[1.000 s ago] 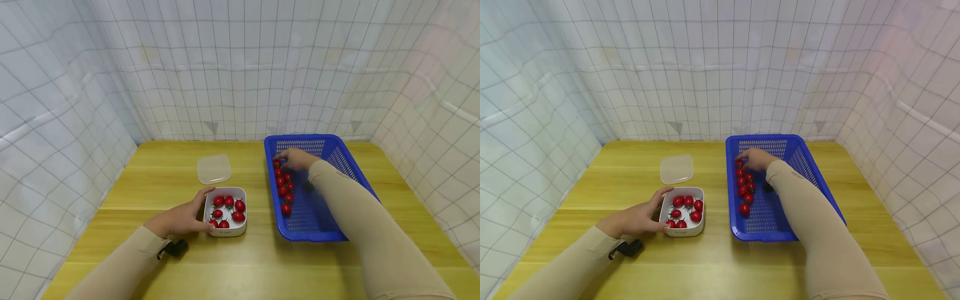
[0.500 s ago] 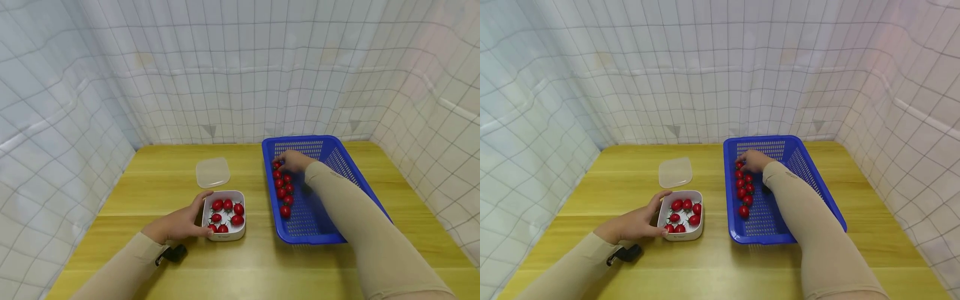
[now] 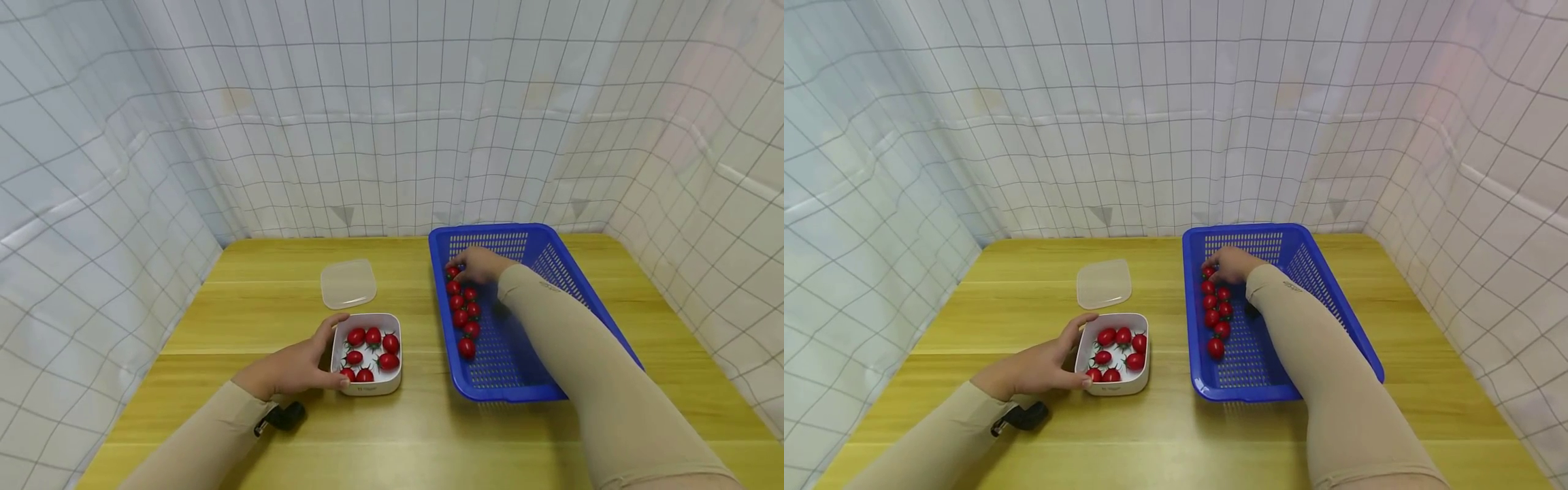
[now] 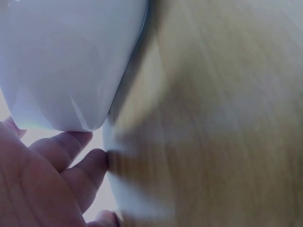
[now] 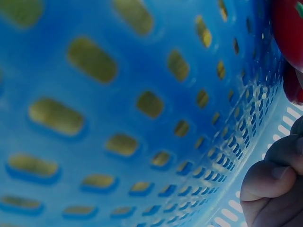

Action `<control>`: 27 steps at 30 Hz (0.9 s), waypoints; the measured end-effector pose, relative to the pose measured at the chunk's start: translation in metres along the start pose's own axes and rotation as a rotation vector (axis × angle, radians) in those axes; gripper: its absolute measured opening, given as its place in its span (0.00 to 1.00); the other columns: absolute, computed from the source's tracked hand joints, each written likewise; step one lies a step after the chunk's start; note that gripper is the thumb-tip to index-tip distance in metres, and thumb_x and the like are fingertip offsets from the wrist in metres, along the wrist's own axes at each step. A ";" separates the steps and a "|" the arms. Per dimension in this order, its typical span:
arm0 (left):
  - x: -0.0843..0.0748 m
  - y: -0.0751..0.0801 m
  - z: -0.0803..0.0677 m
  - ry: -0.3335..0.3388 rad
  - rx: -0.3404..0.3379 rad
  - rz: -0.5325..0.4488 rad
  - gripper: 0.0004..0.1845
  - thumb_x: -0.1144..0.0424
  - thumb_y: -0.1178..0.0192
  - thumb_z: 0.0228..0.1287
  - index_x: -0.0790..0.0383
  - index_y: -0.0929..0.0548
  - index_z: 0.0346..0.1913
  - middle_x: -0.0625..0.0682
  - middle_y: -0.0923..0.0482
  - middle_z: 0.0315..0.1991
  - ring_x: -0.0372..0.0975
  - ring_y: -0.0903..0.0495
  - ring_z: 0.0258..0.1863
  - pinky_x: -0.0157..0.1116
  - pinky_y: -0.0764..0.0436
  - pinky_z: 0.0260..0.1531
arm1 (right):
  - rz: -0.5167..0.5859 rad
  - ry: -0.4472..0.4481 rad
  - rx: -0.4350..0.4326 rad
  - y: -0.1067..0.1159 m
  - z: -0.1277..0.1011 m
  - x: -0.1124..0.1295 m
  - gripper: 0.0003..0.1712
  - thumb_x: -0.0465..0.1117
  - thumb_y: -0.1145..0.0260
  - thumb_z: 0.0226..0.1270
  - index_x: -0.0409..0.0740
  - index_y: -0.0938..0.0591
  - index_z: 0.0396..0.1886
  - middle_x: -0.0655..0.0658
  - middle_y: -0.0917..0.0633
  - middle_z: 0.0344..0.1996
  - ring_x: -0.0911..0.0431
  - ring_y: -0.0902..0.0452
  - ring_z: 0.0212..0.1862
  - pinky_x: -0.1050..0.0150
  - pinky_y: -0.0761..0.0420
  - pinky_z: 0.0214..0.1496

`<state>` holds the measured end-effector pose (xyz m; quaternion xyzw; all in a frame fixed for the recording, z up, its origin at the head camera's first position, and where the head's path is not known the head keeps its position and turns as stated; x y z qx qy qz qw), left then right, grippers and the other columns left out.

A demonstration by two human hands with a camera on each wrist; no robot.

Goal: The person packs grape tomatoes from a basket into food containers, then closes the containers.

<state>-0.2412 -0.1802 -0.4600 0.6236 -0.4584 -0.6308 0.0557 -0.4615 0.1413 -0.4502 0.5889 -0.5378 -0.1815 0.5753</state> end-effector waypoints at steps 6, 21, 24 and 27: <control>0.001 0.000 -0.001 0.008 -0.001 0.008 0.61 0.45 0.25 0.62 0.51 0.59 0.83 0.65 0.39 0.78 0.56 0.32 0.74 0.62 0.37 0.75 | -0.015 0.004 0.004 -0.002 0.000 0.001 0.26 0.42 0.28 0.71 0.47 0.16 0.67 0.37 0.17 0.67 0.40 0.25 0.72 0.42 0.31 0.78; 0.000 0.001 0.001 0.007 -0.015 0.006 0.61 0.44 0.24 0.60 0.50 0.58 0.82 0.62 0.37 0.77 0.54 0.29 0.71 0.60 0.34 0.74 | -0.068 0.054 0.004 0.006 -0.001 0.008 0.25 0.41 0.28 0.71 0.43 0.16 0.66 0.38 0.16 0.66 0.41 0.23 0.70 0.43 0.30 0.77; -0.001 0.001 0.001 0.004 -0.013 0.003 0.60 0.45 0.24 0.60 0.50 0.58 0.82 0.63 0.37 0.77 0.54 0.29 0.70 0.60 0.33 0.73 | -0.060 0.053 0.007 0.005 0.000 0.007 0.25 0.41 0.28 0.71 0.43 0.16 0.66 0.38 0.16 0.66 0.41 0.24 0.71 0.43 0.31 0.78; -0.001 0.000 0.001 0.011 -0.008 0.000 0.61 0.44 0.24 0.60 0.50 0.58 0.83 0.63 0.38 0.78 0.54 0.29 0.71 0.60 0.33 0.74 | -0.062 0.055 0.006 0.003 0.000 0.005 0.24 0.41 0.28 0.71 0.43 0.15 0.66 0.37 0.16 0.66 0.40 0.25 0.72 0.43 0.32 0.78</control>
Point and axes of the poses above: each hand's wrist, its own z-axis towards the middle knuckle, its own y-axis out of the back of the hand, x = y × z, the point moved 6 cm from there along z, towards the middle knuckle
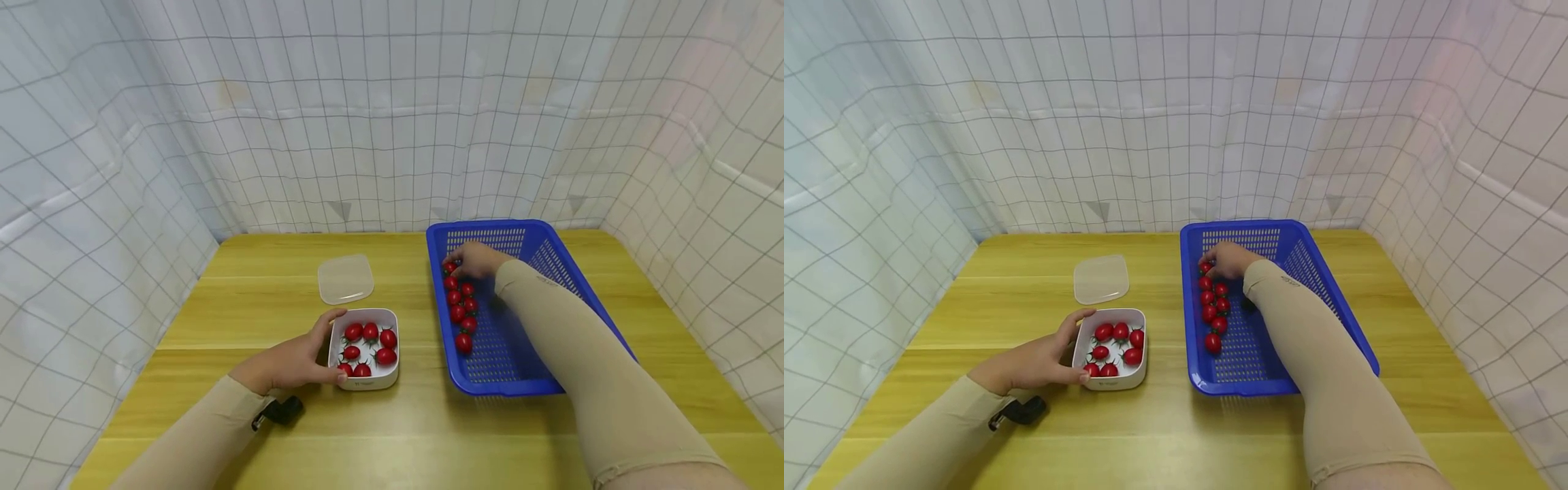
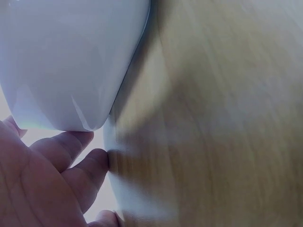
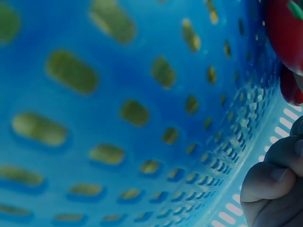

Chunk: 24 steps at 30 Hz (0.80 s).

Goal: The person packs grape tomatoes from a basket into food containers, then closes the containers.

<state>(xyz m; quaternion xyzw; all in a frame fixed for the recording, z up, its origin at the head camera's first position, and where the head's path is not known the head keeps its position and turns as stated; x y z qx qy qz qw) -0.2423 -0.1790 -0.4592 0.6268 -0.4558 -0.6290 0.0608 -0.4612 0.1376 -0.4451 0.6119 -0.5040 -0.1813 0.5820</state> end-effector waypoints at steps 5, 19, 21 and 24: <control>0.001 0.000 -0.002 -0.002 0.000 0.003 0.61 0.45 0.24 0.60 0.50 0.59 0.83 0.63 0.38 0.78 0.54 0.29 0.71 0.61 0.33 0.73 | -0.014 0.015 -0.006 0.001 -0.001 0.003 0.23 0.40 0.27 0.70 0.43 0.14 0.64 0.37 0.16 0.65 0.39 0.25 0.72 0.42 0.31 0.78; 0.006 -0.001 -0.003 0.014 0.006 -0.017 0.61 0.44 0.25 0.61 0.48 0.59 0.83 0.63 0.40 0.79 0.56 0.31 0.73 0.61 0.36 0.75 | -0.002 0.043 -0.058 0.048 -0.030 0.023 0.26 0.44 0.27 0.72 0.48 0.17 0.68 0.43 0.13 0.53 0.50 0.22 0.47 0.53 0.21 0.51; 0.006 0.000 -0.001 0.006 0.006 -0.012 0.61 0.44 0.25 0.60 0.48 0.59 0.83 0.64 0.40 0.79 0.56 0.31 0.73 0.61 0.36 0.75 | -0.007 0.058 -0.073 0.058 -0.038 0.030 0.27 0.45 0.28 0.73 0.49 0.17 0.69 0.42 0.13 0.57 0.48 0.20 0.52 0.49 0.20 0.58; 0.003 0.002 0.001 -0.002 0.013 -0.009 0.61 0.43 0.25 0.60 0.50 0.59 0.83 0.64 0.40 0.79 0.56 0.32 0.74 0.62 0.37 0.76 | -0.011 0.088 -0.097 0.073 -0.050 0.045 0.26 0.45 0.28 0.74 0.51 0.17 0.69 0.42 0.14 0.63 0.46 0.19 0.59 0.45 0.22 0.66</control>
Point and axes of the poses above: each hand's wrist, its own z-axis towards the middle knuckle, its own y-axis out of the back of the hand, x = y × z, the point moved 6 cm from there along z, towards the middle knuckle
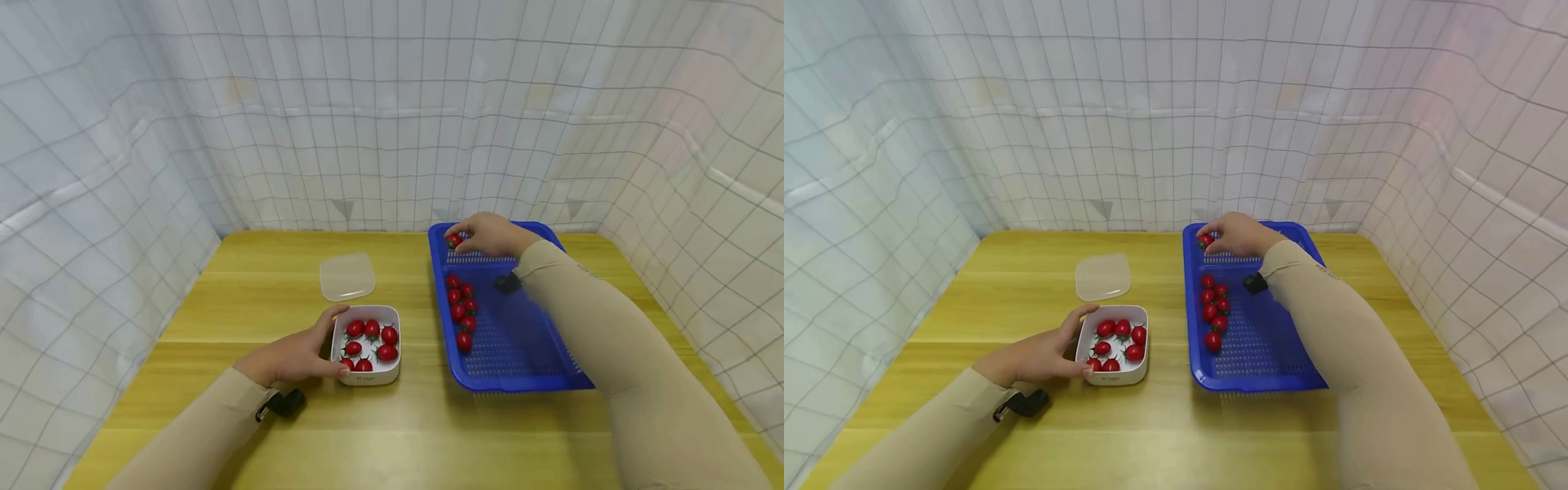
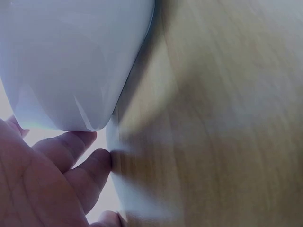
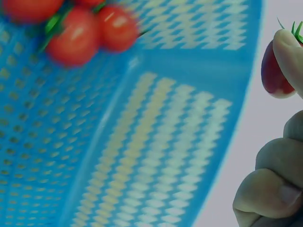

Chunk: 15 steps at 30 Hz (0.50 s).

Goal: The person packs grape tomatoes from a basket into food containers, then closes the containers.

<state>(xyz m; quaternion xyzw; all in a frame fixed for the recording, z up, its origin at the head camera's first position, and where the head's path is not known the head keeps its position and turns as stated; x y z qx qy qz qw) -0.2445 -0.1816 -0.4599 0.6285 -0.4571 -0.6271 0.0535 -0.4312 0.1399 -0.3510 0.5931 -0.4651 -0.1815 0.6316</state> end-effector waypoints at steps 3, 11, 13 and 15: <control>-0.002 0.001 0.001 0.008 0.003 -0.001 0.62 0.43 0.25 0.61 0.50 0.60 0.83 0.64 0.40 0.79 0.56 0.32 0.74 0.61 0.38 0.77 | -0.004 0.044 -0.013 0.007 -0.007 0.022 0.25 0.45 0.28 0.73 0.53 0.16 0.68 0.43 0.10 0.51 0.49 0.17 0.47 0.50 0.19 0.56; -0.002 0.003 0.002 0.003 0.020 -0.025 0.62 0.45 0.25 0.62 0.51 0.61 0.84 0.64 0.42 0.79 0.58 0.35 0.76 0.61 0.41 0.78 | -0.026 0.211 0.084 -0.010 -0.019 0.110 0.24 0.45 0.30 0.75 0.57 0.16 0.68 0.54 0.29 0.23 0.58 0.34 0.27 0.63 0.31 0.32; -0.002 0.002 0.001 -0.004 0.022 -0.035 0.62 0.45 0.25 0.62 0.52 0.61 0.83 0.65 0.42 0.79 0.57 0.36 0.76 0.62 0.41 0.78 | -0.019 0.245 0.123 -0.020 -0.022 0.130 0.24 0.45 0.29 0.75 0.57 0.16 0.68 0.53 0.25 0.27 0.57 0.32 0.30 0.62 0.30 0.35; -0.001 0.001 0.000 -0.009 0.023 -0.044 0.62 0.46 0.25 0.62 0.52 0.61 0.83 0.65 0.41 0.79 0.57 0.35 0.76 0.62 0.41 0.78 | -0.015 0.274 0.158 -0.031 -0.025 0.147 0.24 0.45 0.29 0.75 0.56 0.17 0.68 0.53 0.21 0.33 0.57 0.31 0.34 0.62 0.30 0.38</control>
Point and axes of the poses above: each hand's wrist, its own z-axis towards the middle knuckle, its own y-axis out of the back of the hand, x = y × z, the point moved 6 cm from there along z, towards the middle knuckle
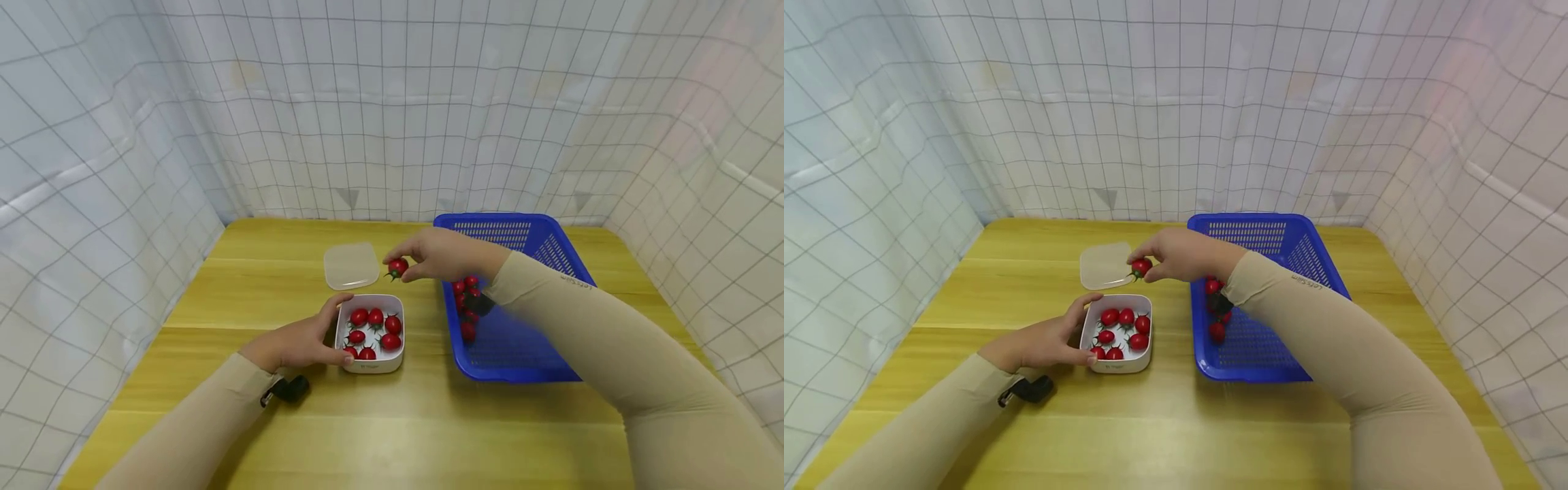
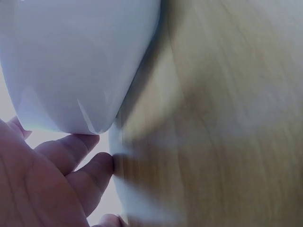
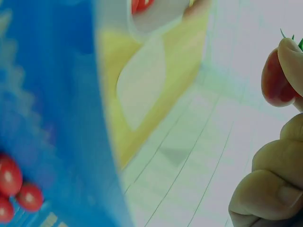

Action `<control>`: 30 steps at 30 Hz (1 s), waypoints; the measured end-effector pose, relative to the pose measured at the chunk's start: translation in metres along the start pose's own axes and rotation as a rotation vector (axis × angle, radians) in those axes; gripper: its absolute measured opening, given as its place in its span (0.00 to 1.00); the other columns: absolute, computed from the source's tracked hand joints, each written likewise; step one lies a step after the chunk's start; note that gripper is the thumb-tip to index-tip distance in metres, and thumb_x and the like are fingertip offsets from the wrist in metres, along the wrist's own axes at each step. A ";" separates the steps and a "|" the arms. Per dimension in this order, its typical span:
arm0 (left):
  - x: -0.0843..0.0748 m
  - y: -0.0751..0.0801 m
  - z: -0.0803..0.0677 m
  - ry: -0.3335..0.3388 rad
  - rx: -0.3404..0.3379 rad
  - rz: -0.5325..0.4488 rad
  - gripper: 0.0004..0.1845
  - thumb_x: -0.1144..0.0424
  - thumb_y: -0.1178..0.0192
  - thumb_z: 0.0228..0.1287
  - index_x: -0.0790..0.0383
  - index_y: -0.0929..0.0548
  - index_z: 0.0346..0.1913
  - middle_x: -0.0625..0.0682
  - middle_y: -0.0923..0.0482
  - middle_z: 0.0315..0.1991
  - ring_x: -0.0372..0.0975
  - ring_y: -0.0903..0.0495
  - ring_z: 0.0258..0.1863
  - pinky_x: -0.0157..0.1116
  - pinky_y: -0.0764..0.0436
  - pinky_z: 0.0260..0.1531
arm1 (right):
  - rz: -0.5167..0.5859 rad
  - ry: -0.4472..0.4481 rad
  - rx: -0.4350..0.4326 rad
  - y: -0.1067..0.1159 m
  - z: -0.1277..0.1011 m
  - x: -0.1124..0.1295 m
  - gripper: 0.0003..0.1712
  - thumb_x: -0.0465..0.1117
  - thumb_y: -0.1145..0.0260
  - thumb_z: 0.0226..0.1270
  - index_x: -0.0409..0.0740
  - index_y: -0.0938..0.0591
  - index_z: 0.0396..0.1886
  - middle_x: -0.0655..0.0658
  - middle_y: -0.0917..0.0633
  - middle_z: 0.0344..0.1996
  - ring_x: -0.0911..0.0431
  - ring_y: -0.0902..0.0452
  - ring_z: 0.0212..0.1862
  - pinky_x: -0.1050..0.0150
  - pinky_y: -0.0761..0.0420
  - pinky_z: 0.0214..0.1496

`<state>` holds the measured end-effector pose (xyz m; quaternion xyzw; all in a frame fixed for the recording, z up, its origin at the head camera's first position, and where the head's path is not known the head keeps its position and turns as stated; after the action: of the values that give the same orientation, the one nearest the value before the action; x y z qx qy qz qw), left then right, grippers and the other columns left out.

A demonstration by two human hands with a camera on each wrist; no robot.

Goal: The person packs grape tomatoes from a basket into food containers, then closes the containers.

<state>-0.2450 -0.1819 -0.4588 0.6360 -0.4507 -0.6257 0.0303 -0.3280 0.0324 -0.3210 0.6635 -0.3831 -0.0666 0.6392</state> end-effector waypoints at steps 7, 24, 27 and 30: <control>0.000 0.001 -0.001 -0.006 0.002 0.001 0.62 0.47 0.24 0.62 0.54 0.61 0.83 0.65 0.40 0.79 0.56 0.34 0.76 0.62 0.41 0.78 | 0.004 0.059 0.048 -0.019 0.004 0.031 0.24 0.46 0.27 0.73 0.55 0.16 0.67 0.53 0.21 0.31 0.58 0.34 0.31 0.65 0.34 0.32; -0.003 0.002 -0.004 -0.011 -0.042 0.061 0.65 0.44 0.25 0.62 0.56 0.61 0.86 0.62 0.39 0.80 0.57 0.33 0.76 0.62 0.38 0.77 | 0.004 0.057 -0.012 -0.018 -0.001 0.035 0.17 0.47 0.30 0.76 0.53 0.15 0.61 0.55 0.29 0.20 0.60 0.33 0.25 0.66 0.32 0.30; -0.004 0.002 -0.004 -0.014 -0.040 0.061 0.65 0.44 0.25 0.63 0.56 0.62 0.86 0.63 0.40 0.80 0.58 0.34 0.76 0.63 0.38 0.76 | 0.021 0.032 -0.056 -0.010 -0.004 0.026 0.17 0.47 0.30 0.76 0.54 0.14 0.61 0.55 0.30 0.18 0.61 0.34 0.24 0.65 0.31 0.30; -0.004 0.002 -0.005 -0.011 -0.042 0.060 0.64 0.45 0.25 0.63 0.56 0.62 0.86 0.63 0.41 0.81 0.59 0.35 0.77 0.63 0.39 0.77 | 0.056 -0.004 -0.098 -0.002 -0.010 0.011 0.16 0.46 0.30 0.76 0.53 0.14 0.59 0.55 0.30 0.17 0.60 0.34 0.22 0.64 0.28 0.31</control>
<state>-0.2412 -0.1827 -0.4534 0.6180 -0.4564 -0.6373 0.0597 -0.3137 0.0332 -0.3163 0.6203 -0.3990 -0.0688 0.6718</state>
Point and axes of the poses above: each hand's wrist, its own z-axis towards the middle knuckle, its own y-axis out of the back of the hand, x = y × z, the point moved 6 cm from there along z, towards the middle knuckle
